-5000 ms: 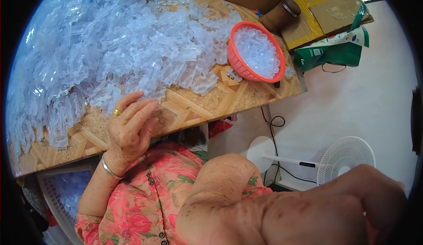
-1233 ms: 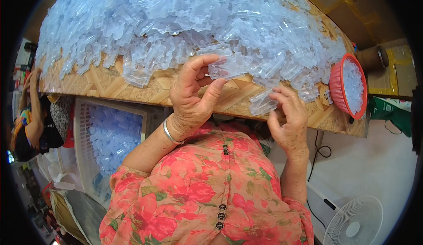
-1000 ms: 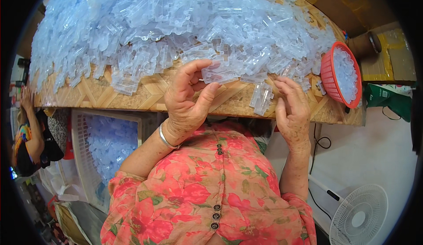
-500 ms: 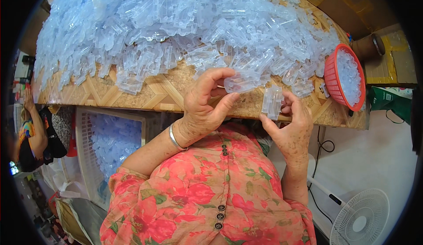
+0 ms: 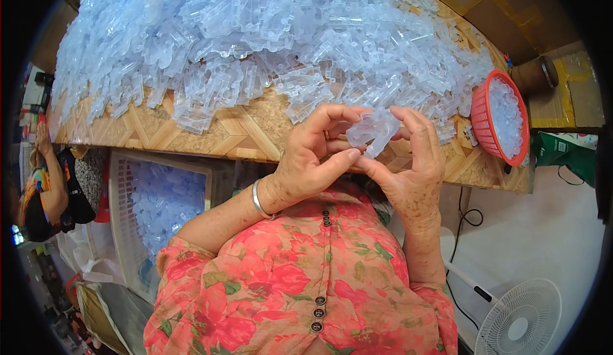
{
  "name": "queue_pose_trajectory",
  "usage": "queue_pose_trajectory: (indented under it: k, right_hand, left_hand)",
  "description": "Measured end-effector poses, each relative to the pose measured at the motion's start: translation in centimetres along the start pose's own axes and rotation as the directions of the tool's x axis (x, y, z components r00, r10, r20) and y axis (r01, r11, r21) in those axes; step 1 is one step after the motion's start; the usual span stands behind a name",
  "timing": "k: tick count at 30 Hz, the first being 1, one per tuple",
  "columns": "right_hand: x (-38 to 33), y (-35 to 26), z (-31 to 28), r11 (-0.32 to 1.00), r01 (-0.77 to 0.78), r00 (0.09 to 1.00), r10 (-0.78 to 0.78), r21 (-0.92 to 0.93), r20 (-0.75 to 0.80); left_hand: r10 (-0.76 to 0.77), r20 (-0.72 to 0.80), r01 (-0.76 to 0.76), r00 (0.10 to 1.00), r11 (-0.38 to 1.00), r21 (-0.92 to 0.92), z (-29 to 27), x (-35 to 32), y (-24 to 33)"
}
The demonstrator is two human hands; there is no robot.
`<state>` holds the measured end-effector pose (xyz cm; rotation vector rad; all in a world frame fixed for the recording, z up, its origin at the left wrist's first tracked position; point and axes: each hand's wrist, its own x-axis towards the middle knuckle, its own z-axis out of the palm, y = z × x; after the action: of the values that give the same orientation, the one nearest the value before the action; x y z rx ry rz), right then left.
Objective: The person sits at a wooden table and repeatedly picks up small, clear plastic components from a large pile. They manipulate the parts by hand, snapping two pieces together to form a single unit, and then place the assembled item into a red basket.
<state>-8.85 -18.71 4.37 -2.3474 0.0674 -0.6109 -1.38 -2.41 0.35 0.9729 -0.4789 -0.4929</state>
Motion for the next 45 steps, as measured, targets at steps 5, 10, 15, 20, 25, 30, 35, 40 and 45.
queue_pose_trajectory:
  k: [5,10,15,20,25,30,35,40,45]
  right_hand:
    - [0.3,0.3,-0.2,0.982,0.158,0.987,-0.155,-0.103,0.033]
    - [-0.1,-0.3,0.4,0.993,-0.004,1.000,0.003,0.114,0.012]
    - [-0.1,0.3,0.5,0.992,0.044,0.999,-0.048,0.120,0.025]
    - [-0.3,0.3,-0.1,0.981,0.073,0.997,-0.072,0.179,-0.011]
    - [-0.4,0.5,0.5,0.984,0.129,0.991,-0.130,0.121,-0.001]
    - [-0.6,0.4,0.8,0.986,0.113,0.993,-0.116,0.121,0.020]
    - [-0.6,0.3,0.7,0.981,0.112,0.990,-0.123,0.157,0.063]
    - [-0.5,0.7,0.2,0.980,0.142,0.986,-0.153,0.142,0.070]
    - [-0.9,1.1,0.4,0.976,0.139,0.989,-0.145,0.165,0.027]
  left_hand:
    - [-0.187,0.058,0.192,0.981,0.975,-0.109,-1.7,0.0,0.2]
    - [-0.183,0.062,0.190,0.981,0.972,-0.142,-1.2,0.2,0.5]
    - [-0.294,0.155,0.310,0.943,0.946,-0.097,-1.2,0.3,1.7]
    - [-0.306,0.172,0.329,0.936,0.935,-0.129,-1.1,0.5,2.7]
    - [-0.268,0.233,0.292,0.935,0.953,-0.078,-1.3,0.3,2.5]
    - [-0.271,0.218,0.279,0.938,0.960,-0.007,-1.6,0.2,1.7]
    - [-0.223,0.225,0.247,0.948,0.966,-0.082,-1.3,0.0,1.3]
    - [-0.261,0.237,0.283,0.936,0.957,-0.065,-1.4,0.0,1.7]
    - [-0.259,0.252,0.289,0.933,0.953,-0.091,-1.3,0.1,1.8]
